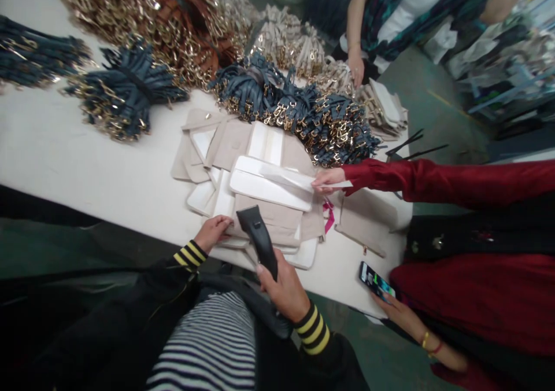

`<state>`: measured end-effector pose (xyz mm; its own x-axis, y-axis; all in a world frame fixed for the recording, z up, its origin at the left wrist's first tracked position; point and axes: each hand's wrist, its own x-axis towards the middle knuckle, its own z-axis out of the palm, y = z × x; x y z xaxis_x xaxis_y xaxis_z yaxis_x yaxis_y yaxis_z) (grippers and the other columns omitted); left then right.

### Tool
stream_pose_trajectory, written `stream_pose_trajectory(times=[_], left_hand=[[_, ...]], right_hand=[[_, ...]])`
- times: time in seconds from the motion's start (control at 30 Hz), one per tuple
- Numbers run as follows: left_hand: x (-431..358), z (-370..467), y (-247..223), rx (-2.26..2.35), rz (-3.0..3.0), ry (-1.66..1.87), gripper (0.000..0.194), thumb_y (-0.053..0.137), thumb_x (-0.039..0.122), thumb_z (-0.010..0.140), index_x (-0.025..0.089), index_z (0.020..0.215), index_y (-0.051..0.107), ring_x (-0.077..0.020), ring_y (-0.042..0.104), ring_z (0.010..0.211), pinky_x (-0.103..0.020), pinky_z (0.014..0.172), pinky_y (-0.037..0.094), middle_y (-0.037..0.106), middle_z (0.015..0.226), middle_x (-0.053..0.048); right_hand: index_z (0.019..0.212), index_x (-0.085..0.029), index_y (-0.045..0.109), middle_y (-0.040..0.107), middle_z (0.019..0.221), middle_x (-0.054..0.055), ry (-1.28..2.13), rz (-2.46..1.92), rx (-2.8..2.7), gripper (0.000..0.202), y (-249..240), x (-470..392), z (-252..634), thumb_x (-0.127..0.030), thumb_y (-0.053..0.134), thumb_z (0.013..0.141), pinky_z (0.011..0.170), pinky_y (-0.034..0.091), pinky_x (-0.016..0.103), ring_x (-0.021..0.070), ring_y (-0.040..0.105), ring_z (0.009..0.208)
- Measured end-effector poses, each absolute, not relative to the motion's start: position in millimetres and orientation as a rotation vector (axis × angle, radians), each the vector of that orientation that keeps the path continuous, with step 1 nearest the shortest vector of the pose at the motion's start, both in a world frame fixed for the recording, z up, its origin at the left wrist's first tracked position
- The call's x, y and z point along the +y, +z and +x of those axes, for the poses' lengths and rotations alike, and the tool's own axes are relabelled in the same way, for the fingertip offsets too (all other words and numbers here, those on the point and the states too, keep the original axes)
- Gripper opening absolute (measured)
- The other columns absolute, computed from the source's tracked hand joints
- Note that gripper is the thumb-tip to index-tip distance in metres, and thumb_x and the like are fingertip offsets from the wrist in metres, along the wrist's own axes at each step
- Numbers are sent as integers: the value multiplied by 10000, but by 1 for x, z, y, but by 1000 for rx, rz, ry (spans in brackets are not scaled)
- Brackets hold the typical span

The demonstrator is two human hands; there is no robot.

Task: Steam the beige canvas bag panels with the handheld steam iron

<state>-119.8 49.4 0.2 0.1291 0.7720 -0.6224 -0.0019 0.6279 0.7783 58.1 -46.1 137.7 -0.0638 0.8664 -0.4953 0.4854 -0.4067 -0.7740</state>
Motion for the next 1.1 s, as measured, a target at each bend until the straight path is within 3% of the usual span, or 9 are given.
stream_pose_trajectory(times=[0.27,0.53,0.7,0.87,0.97,1.1], left_hand=[[52,-115,2,1372,754,595,141,631,266,585,172,584,527,-132,508,559,-284,520,499,506,547,26],[63,-110,18,1536,1230,396,104,558,185,554,200,474,493,-152,494,468,-254,495,375,507,410,28],[74,-107,25,1622,1432,197,130,531,169,550,218,455,457,-179,515,511,-250,532,338,507,372,53],[76,-111,18,1618,1529,180,117,531,297,572,251,489,462,-226,543,615,-267,571,347,525,383,77],[71,-111,23,1677,1464,225,127,515,391,588,282,525,495,-248,587,730,-291,613,382,559,422,99],[58,-106,36,1772,1290,369,188,510,474,614,297,556,491,-218,631,807,-317,654,453,660,606,162]], right_hand=[[1034,-150,457,536,576,-34,1500,-1853,-1436,288,130,-67,72,-382,417,867,566,453,270,147,570,534],[1157,-180,472,576,633,-25,1440,-1826,-1558,353,136,-62,59,-281,503,820,567,463,259,153,576,567],[1176,-175,488,636,810,36,1323,-1940,-1660,451,136,-60,61,-395,555,787,635,479,281,203,620,726],[1227,-178,450,647,939,80,1376,-1937,-1684,531,134,-62,66,-473,527,793,678,502,308,253,640,872],[1245,-175,436,654,941,88,1393,-1953,-1664,563,131,-64,69,-493,519,788,675,513,320,260,647,864],[1233,-177,453,660,918,77,1377,-1982,-1619,577,130,-66,73,-524,518,778,663,511,309,254,650,851]])
